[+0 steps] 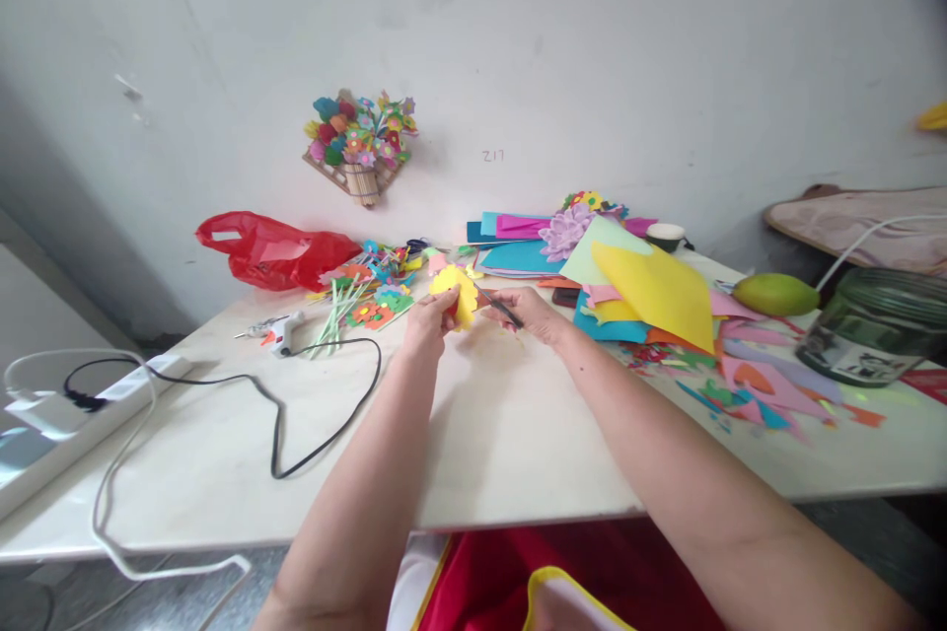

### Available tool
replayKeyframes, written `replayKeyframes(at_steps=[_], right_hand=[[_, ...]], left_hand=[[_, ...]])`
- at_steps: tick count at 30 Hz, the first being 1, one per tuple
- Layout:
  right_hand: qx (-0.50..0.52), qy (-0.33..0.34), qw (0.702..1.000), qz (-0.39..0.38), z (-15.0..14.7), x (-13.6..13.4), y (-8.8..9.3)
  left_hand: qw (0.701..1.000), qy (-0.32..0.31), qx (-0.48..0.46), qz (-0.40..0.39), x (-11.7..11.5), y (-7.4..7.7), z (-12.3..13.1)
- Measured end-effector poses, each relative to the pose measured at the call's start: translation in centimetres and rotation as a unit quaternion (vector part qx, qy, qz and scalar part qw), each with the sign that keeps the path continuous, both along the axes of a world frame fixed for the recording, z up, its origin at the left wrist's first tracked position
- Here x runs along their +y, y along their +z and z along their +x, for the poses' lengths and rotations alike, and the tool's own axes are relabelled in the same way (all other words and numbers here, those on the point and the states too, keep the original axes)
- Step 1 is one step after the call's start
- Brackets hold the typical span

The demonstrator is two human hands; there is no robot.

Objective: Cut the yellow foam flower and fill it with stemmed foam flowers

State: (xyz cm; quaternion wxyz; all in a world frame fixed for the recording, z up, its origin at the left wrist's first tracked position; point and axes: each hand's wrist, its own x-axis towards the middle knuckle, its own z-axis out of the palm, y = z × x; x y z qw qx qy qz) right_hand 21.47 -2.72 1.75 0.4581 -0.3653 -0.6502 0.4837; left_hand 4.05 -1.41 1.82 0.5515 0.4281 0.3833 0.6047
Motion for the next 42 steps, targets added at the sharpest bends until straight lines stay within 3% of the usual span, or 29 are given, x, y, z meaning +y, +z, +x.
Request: replayKeyframes(at_steps=[7, 21, 26, 30, 34, 37, 39, 42], right_hand=[[0.008, -0.005, 1.0, 0.01, -0.5, -0.1, 0.0], [0.01, -0.05, 0.999, -0.008, -1.7, -0.8, 0.7], [0.023, -0.05, 0.998, 0.01, -1.8, -0.8, 0.6], [0.018, -0.059, 0.998, 0.01, -1.7, -0.8, 0.6], [0.02, -0.06, 0.998, 0.003, -1.5, -0.8, 0.7], [0.018, -0.051, 0.999, -0.002, -1.4, -0.8, 0.8], [0.017, -0.043, 0.999, -0.014, -1.3, -0.8, 0.8], [0.016, -0.026, 0.999, -0.027, -1.2, -0.6, 0.6]], left_hand=[[0.992, 0.05, -0.084, -0.079, -0.8, 0.8, 1.5], [0.98, 0.117, -0.126, -0.099, -1.9, 1.2, 3.0], [0.985, 0.145, -0.053, -0.071, -1.8, 1.3, 3.0], [0.977, 0.195, 0.083, -0.024, -1.6, 1.3, 2.4], [0.918, 0.307, 0.248, 0.031, -1.9, 1.9, 1.1], [0.869, 0.387, 0.301, 0.071, -1.6, 2.1, 0.0], [0.875, 0.366, 0.292, 0.122, -0.9, 1.7, -0.8], [0.945, 0.215, 0.204, 0.138, 0.6, 0.6, -1.6]])
